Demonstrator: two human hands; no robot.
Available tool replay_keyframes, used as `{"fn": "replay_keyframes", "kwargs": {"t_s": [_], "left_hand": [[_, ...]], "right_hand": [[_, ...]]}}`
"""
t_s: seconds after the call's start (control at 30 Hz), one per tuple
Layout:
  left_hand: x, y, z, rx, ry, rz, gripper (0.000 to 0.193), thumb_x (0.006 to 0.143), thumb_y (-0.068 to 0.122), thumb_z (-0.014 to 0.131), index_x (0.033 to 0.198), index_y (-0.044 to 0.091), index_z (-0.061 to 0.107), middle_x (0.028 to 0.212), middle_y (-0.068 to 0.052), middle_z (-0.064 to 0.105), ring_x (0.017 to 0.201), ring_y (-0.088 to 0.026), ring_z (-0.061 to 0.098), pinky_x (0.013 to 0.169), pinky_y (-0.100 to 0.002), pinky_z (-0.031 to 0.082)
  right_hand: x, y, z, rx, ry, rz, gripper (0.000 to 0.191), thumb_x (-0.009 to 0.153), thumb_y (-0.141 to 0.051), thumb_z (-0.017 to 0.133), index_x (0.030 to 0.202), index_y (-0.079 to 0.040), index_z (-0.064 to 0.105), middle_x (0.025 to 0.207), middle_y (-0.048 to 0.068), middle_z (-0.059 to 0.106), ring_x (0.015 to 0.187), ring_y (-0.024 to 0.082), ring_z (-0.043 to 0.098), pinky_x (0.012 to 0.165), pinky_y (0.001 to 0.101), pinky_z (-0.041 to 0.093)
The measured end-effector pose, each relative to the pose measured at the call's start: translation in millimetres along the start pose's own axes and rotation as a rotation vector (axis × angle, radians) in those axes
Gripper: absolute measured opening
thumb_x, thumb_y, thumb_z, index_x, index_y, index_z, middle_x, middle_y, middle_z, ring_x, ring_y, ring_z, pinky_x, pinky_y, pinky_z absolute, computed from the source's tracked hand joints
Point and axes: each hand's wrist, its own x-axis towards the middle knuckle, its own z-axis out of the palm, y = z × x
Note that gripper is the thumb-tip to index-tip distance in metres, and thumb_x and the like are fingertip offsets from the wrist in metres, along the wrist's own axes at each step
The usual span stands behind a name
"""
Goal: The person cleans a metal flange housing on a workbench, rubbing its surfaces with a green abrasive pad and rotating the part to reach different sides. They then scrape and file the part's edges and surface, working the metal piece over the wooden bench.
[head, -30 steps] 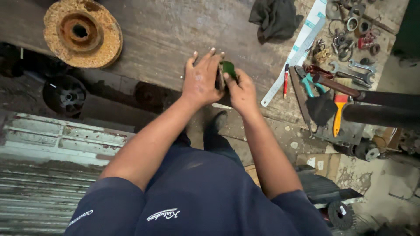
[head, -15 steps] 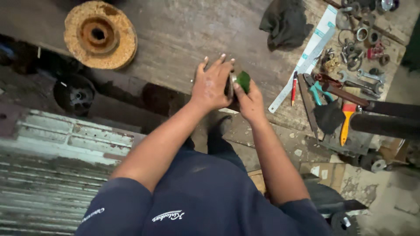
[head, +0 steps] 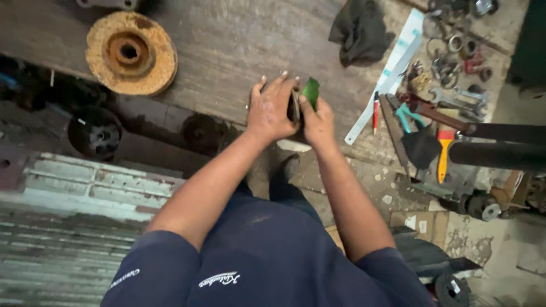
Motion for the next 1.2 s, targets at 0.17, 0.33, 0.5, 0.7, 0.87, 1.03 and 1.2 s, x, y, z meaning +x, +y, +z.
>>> {"fn": "replay_keyframes", "kwargs": {"t_s": [0.17,0.33,0.5,0.7,0.87,1.03,1.2], "left_hand": [[-13,2,-8,-0.072,0.049,0.174,0.093,0.065,0.038,0.082,0.144,0.009,0.043,0.146,-0.012,0.056,0.139,-0.029,0.048,0.113,-0.064,0.024],[-18,-4,-4,0.014,-0.006,0.188,0.094,0.064,0.044,0.087,0.141,0.011,0.045,0.144,-0.009,0.057,0.139,-0.026,0.052,0.115,-0.064,0.027],[-11,-6,-1,-0.007,-0.055,0.093,0.088,0.064,0.043,0.088,0.134,0.008,0.048,0.136,-0.013,0.055,0.140,-0.031,0.046,0.115,-0.061,0.025],[-3,-3,-1,0.136,-0.114,0.035,0.092,0.056,0.035,0.084,0.132,0.000,0.046,0.144,-0.022,0.046,0.142,-0.039,0.037,0.115,-0.057,0.024],[0,-4,-2,0.123,-0.155,0.032,0.092,0.055,0.036,0.085,0.130,-0.002,0.047,0.143,-0.022,0.047,0.140,-0.039,0.037,0.112,-0.057,0.023],[-4,-8,3,0.059,-0.077,0.070,0.087,0.062,0.036,0.085,0.131,0.001,0.047,0.143,-0.021,0.047,0.142,-0.039,0.037,0.116,-0.057,0.025],[-4,-9,6,0.133,-0.093,0.072,0.093,0.055,0.036,0.086,0.131,0.000,0.046,0.142,-0.023,0.046,0.141,-0.040,0.037,0.112,-0.060,0.024]], "right_hand": [[-6,-9,6,0.114,0.065,0.168,0.030,0.104,-0.030,0.066,0.097,-0.001,0.070,0.083,0.000,0.067,0.074,0.007,0.058,0.066,0.0269,0.050],[-9,-16,3,0.384,0.025,0.428,0.028,0.100,-0.029,0.067,0.092,-0.003,0.067,0.071,0.002,0.064,0.051,0.010,0.054,0.045,0.0271,0.041],[-9,-14,4,0.109,-0.002,0.273,0.024,0.101,-0.028,0.065,0.098,-0.005,0.066,0.070,-0.002,0.059,0.055,0.005,0.051,0.048,0.0245,0.041],[-1,-9,5,-0.217,0.093,0.026,0.033,0.109,-0.028,0.061,0.091,-0.001,0.063,0.070,0.001,0.055,0.067,0.008,0.048,0.060,0.0269,0.045],[1,-9,-1,0.185,-0.032,0.270,0.024,0.101,-0.029,0.059,0.094,-0.006,0.065,0.072,-0.004,0.057,0.063,0.008,0.049,0.056,0.0288,0.041],[4,-1,1,0.090,0.015,0.240,0.036,0.104,-0.032,0.065,0.086,-0.001,0.063,0.069,-0.003,0.054,0.062,0.008,0.048,0.055,0.0302,0.042],[10,-2,0,0.135,-0.031,0.234,0.031,0.106,-0.029,0.063,0.093,-0.001,0.069,0.076,-0.003,0.062,0.066,0.006,0.054,0.058,0.0269,0.046]]}}
